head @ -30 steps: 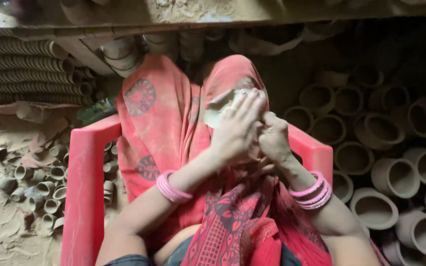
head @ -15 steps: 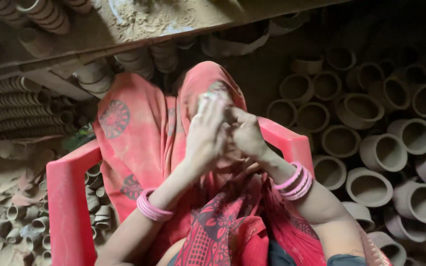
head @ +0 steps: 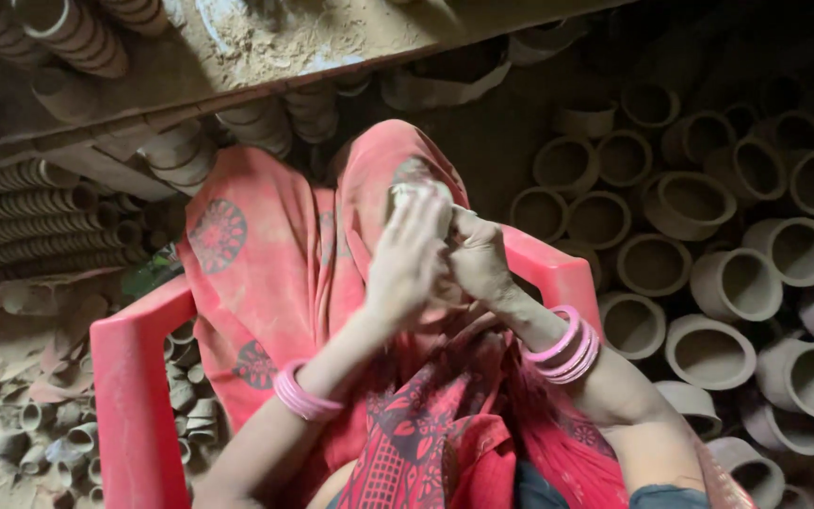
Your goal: Manually shaping and finishing small clay pots by hand.
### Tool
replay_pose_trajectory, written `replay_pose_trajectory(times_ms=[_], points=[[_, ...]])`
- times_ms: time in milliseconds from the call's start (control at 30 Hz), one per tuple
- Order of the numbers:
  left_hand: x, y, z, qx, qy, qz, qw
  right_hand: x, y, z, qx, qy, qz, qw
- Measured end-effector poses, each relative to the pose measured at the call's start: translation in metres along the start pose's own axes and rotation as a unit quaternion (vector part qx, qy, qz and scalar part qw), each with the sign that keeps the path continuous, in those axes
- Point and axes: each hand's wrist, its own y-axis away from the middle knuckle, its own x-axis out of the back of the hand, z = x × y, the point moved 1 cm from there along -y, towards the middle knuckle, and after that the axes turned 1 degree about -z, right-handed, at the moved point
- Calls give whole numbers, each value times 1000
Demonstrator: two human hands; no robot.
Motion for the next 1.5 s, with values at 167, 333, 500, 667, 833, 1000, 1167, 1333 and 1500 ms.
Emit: replay_pose_trajectory(times_ms=[167,333,500,667,833,1000,1167,1333,1500], points=[[8,3,-57,357,810,-87,458,-6,13,-15,253,29,-158,954],[-4,20,-47,338,758,-18,557,-3,11,9,107,-32,-205,972],[2,8,-15,230,351,37,907,9,-2,32,177,50,-151,971],[6,5,-16,221,279,-28,934,2,9,-5,140,30,-97,985],[4,12,-39,294,511,-18,808,-2,12,13,204,18,-166,965],[26,6,5,46,-63,67,995,13,1,33,119,52,-58,990],[-15,25,-64,251,604,16,756,9,1,13,109,-47,-135,984],[23,20,-34,186,385,76,901,16,-7,23,64,-63,-131,987],[33,16,6,57,87,37,994,10,-4,13,57,-65,-128,988]])
